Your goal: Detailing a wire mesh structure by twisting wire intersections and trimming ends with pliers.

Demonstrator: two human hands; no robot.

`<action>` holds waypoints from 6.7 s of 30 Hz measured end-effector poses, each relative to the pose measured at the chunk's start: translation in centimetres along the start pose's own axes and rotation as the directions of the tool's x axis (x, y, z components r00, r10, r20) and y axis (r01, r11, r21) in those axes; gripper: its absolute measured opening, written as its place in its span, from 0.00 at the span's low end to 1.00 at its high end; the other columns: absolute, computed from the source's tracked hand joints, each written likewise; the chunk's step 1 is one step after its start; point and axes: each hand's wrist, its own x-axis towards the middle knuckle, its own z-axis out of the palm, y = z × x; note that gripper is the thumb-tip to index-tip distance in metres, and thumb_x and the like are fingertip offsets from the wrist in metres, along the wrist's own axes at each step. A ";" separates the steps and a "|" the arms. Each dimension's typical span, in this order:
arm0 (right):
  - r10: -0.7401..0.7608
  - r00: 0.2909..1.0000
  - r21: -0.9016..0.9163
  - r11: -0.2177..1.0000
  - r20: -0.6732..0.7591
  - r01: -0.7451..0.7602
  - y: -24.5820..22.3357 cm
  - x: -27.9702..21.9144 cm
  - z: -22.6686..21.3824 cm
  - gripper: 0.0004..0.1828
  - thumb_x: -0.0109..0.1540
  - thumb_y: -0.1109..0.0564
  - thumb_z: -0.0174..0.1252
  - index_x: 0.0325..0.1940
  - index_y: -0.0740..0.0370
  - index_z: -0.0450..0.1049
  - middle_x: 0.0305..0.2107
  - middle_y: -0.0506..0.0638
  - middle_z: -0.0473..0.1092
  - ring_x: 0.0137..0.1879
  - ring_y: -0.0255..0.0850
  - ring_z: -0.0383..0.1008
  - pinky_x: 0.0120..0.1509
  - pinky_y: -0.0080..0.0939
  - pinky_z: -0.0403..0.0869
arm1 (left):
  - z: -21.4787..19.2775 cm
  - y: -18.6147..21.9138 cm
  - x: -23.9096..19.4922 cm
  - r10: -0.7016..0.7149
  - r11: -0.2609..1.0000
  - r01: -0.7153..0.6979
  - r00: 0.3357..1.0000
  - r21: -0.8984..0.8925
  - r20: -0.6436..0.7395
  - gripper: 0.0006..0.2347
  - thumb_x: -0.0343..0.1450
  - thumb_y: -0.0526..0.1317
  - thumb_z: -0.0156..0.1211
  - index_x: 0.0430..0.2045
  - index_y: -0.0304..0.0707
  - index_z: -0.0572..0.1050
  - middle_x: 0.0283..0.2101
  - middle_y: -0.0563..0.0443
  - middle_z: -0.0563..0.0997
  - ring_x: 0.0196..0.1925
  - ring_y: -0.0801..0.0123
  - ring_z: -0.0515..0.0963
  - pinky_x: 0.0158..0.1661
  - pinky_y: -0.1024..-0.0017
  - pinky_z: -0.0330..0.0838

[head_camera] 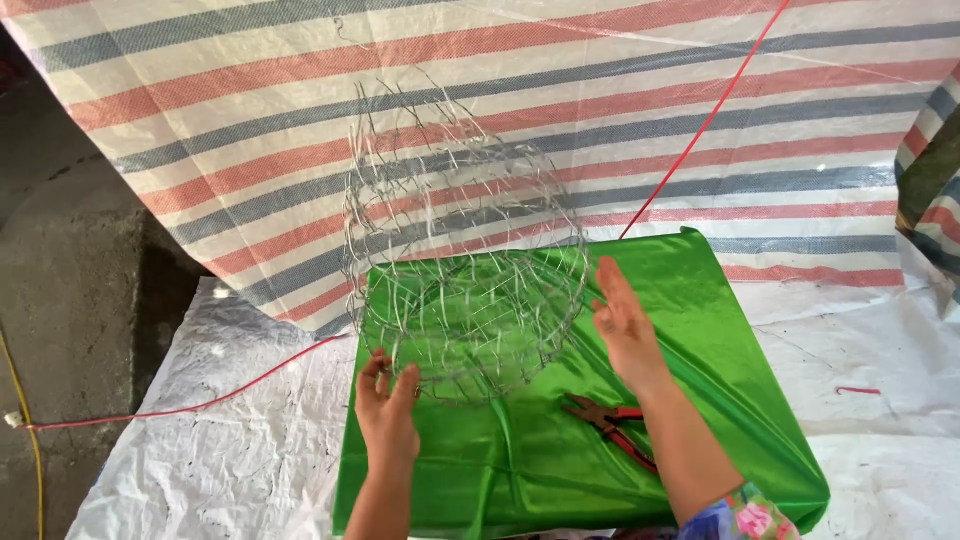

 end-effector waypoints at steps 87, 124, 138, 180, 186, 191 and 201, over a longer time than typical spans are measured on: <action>0.626 0.590 0.614 0.215 0.510 -0.759 1.2 -17.1 -0.4 0.29 0.65 0.62 0.53 0.69 0.73 0.58 0.46 0.77 0.74 0.45 0.66 0.80 0.28 0.40 0.82 | 4.0 -9.6 -5.0 0.255 0.933 -0.297 0.945 0.206 0.207 0.25 0.63 0.44 0.73 0.48 0.39 0.65 0.71 0.45 0.56 0.63 0.55 0.67 0.61 0.51 0.71; 0.811 0.582 -0.299 0.542 -0.060 -0.786 -4.0 -16.6 -8.5 0.23 0.66 0.58 0.54 0.66 0.57 0.73 0.32 0.58 0.82 0.35 0.46 0.80 0.34 0.42 0.69 | 1.9 -3.3 -0.8 0.364 0.261 -0.857 0.513 0.444 0.777 0.08 0.63 0.45 0.70 0.25 0.42 0.80 0.42 0.52 0.74 0.49 0.60 0.76 0.70 0.37 0.51; 0.610 0.786 -0.978 0.083 -0.102 -0.192 -3.0 -14.8 -5.3 0.28 0.62 0.43 0.56 0.68 0.31 0.64 0.42 0.38 0.76 0.48 0.41 0.78 0.50 0.44 0.76 | 3.0 -1.0 -0.6 0.339 0.371 -0.844 0.511 0.387 0.790 0.11 0.66 0.46 0.68 0.23 0.39 0.77 0.34 0.53 0.77 0.42 0.58 0.77 0.68 0.29 0.45; 0.153 0.982 -0.856 0.487 -0.108 -0.170 -7.3 -4.3 7.7 0.20 0.66 0.48 0.54 0.64 0.44 0.73 0.11 0.42 0.72 0.22 0.45 0.76 0.34 0.46 0.77 | 11.4 4.8 -0.1 -0.140 0.556 -0.498 0.733 0.665 0.666 0.11 0.73 0.52 0.58 0.32 0.51 0.85 0.28 0.57 0.84 0.39 0.56 0.85 0.57 0.57 0.63; 0.156 0.979 -0.809 0.555 -0.129 -0.194 -7.2 -4.2 7.2 0.19 0.65 0.51 0.53 0.62 0.43 0.74 0.09 0.41 0.71 0.21 0.44 0.75 0.33 0.46 0.76 | 11.8 4.5 -0.6 -0.122 0.547 -0.504 0.742 0.668 0.659 0.11 0.73 0.53 0.59 0.31 0.55 0.86 0.28 0.59 0.84 0.38 0.59 0.85 0.55 0.59 0.65; 0.170 0.973 -0.753 0.618 -0.153 -0.227 -7.0 -4.3 6.6 0.20 0.65 0.54 0.53 0.62 0.45 0.74 0.11 0.43 0.74 0.20 0.41 0.77 0.31 0.42 0.75 | 12.0 4.2 -0.9 -0.044 0.556 -0.540 0.740 0.632 0.671 0.09 0.71 0.54 0.61 0.28 0.59 0.86 0.28 0.62 0.86 0.40 0.57 0.86 0.48 0.61 0.71; 0.174 0.966 -0.737 0.624 -0.192 -0.259 -7.3 -3.6 5.2 0.20 0.65 0.53 0.53 0.60 0.40 0.76 0.16 0.44 0.78 0.23 0.40 0.80 0.34 0.41 0.77 | 13.1 3.8 -1.0 -0.079 0.557 -0.512 0.751 0.654 0.656 0.09 0.72 0.54 0.59 0.31 0.63 0.85 0.30 0.66 0.87 0.41 0.60 0.86 0.48 0.66 0.67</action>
